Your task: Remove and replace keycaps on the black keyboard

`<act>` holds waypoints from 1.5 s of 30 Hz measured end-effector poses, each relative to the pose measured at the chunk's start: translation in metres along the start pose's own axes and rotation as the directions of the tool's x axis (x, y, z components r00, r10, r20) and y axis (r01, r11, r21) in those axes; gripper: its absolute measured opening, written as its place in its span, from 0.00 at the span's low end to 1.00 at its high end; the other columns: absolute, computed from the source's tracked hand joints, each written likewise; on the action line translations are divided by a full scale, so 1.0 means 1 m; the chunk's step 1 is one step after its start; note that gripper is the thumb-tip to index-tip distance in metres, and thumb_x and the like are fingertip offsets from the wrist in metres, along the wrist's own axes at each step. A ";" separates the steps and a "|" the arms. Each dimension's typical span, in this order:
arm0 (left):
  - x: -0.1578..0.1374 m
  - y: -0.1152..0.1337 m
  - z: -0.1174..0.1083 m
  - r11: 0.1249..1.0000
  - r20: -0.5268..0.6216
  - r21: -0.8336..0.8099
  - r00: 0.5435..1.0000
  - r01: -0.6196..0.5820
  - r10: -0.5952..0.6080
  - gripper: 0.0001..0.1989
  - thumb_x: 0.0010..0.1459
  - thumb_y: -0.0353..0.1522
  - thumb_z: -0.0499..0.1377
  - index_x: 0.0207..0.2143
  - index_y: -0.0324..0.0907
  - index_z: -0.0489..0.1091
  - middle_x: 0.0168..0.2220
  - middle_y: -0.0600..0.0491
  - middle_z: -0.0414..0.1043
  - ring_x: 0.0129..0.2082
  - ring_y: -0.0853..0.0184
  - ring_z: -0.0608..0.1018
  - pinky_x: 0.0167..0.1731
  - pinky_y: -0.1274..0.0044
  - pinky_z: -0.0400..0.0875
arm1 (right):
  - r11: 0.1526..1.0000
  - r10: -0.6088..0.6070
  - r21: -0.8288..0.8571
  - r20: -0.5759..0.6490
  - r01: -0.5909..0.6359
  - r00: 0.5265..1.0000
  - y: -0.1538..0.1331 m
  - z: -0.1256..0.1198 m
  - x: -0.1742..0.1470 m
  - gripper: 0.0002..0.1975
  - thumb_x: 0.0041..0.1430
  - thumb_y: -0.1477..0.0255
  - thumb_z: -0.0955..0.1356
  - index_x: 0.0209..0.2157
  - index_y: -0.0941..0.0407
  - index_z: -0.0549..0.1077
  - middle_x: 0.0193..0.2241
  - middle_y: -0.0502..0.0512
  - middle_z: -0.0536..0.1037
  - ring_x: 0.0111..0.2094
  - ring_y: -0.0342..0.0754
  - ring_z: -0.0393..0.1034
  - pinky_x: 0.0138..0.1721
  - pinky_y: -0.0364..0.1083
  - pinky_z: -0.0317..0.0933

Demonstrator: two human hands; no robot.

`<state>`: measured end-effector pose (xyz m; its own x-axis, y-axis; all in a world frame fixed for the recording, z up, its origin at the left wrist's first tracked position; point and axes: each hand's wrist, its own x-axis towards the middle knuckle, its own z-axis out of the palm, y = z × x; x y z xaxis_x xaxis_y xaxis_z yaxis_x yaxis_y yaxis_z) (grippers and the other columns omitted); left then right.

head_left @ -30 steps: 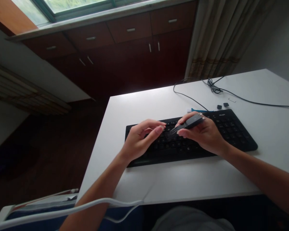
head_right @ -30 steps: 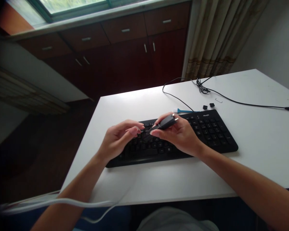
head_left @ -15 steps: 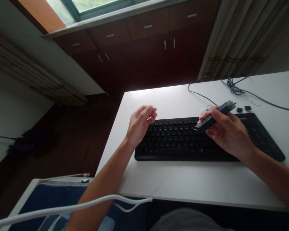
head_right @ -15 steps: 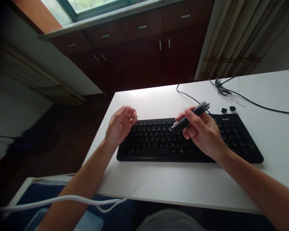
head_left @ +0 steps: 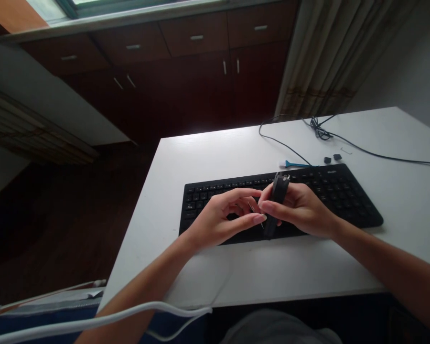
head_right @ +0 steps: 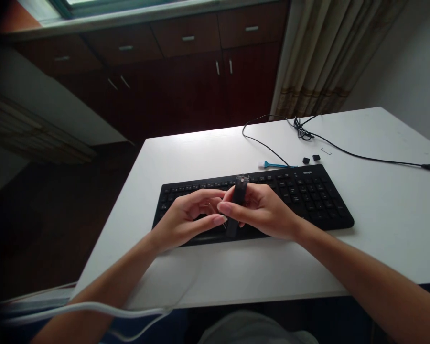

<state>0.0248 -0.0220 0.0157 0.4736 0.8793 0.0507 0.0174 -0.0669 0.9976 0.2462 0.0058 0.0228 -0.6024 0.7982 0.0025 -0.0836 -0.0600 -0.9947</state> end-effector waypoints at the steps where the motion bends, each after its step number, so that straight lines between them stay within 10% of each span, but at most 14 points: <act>1: 0.000 0.000 0.000 1.000 -0.013 -0.022 1.000 0.003 -0.003 0.19 0.62 0.33 0.67 0.55 0.41 0.73 0.40 0.48 0.78 0.39 0.65 0.81 0.41 0.74 0.79 | 1.000 -0.008 0.004 -0.001 0.008 1.000 0.001 0.001 -0.001 0.08 0.62 0.67 0.74 0.38 0.57 0.78 0.29 0.50 0.76 0.27 0.41 0.71 0.26 0.39 0.70; 14: 0.004 0.003 -0.005 0.987 -0.230 -0.060 0.964 -0.150 0.132 0.06 0.58 0.24 0.68 0.37 0.42 0.81 0.36 0.53 0.80 0.36 0.71 0.82 0.36 0.85 0.79 | 0.991 -0.092 0.110 0.158 0.075 0.983 0.007 -0.007 0.004 0.09 0.57 0.69 0.77 0.38 0.58 0.79 0.38 0.54 0.76 0.33 0.44 0.74 0.35 0.45 0.71; 24: 0.003 -0.005 -0.004 0.952 -0.153 0.215 0.955 -0.218 0.253 0.08 0.60 0.24 0.66 0.41 0.43 0.81 0.44 0.49 0.79 0.41 0.65 0.83 0.39 0.79 0.83 | 0.966 -0.161 0.194 -0.076 0.173 0.984 0.017 0.000 0.012 0.13 0.67 0.64 0.70 0.33 0.59 0.76 0.30 0.51 0.75 0.28 0.41 0.74 0.27 0.40 0.67; 35: 0.005 -0.006 -0.005 0.927 -0.179 0.317 0.947 -0.200 0.265 0.08 0.70 0.31 0.57 0.46 0.43 0.76 0.42 0.50 0.78 0.41 0.68 0.81 0.40 0.78 0.78 | 0.982 -0.184 -0.056 -0.019 0.183 0.983 -0.007 -0.011 -0.001 0.17 0.71 0.64 0.65 0.29 0.57 0.73 0.33 0.54 0.77 0.34 0.46 0.74 0.36 0.46 0.70; 45: -0.002 -0.013 0.001 0.353 0.240 0.826 0.840 -0.440 0.486 0.06 0.65 0.28 0.61 0.44 0.39 0.74 0.40 0.50 0.77 0.36 0.64 0.77 0.38 0.71 0.74 | 0.888 0.051 -0.453 -0.075 -0.080 0.996 -0.005 -0.012 -0.067 0.07 0.72 0.68 0.64 0.39 0.52 0.73 0.36 0.52 0.77 0.36 0.46 0.70 0.37 0.46 0.64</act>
<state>0.0245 -0.0233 0.0030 0.6177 0.5930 0.5166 0.5246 -0.8000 0.2911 0.2965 -0.0399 0.0259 -0.5443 0.8370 -0.0562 0.3340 0.1547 -0.9298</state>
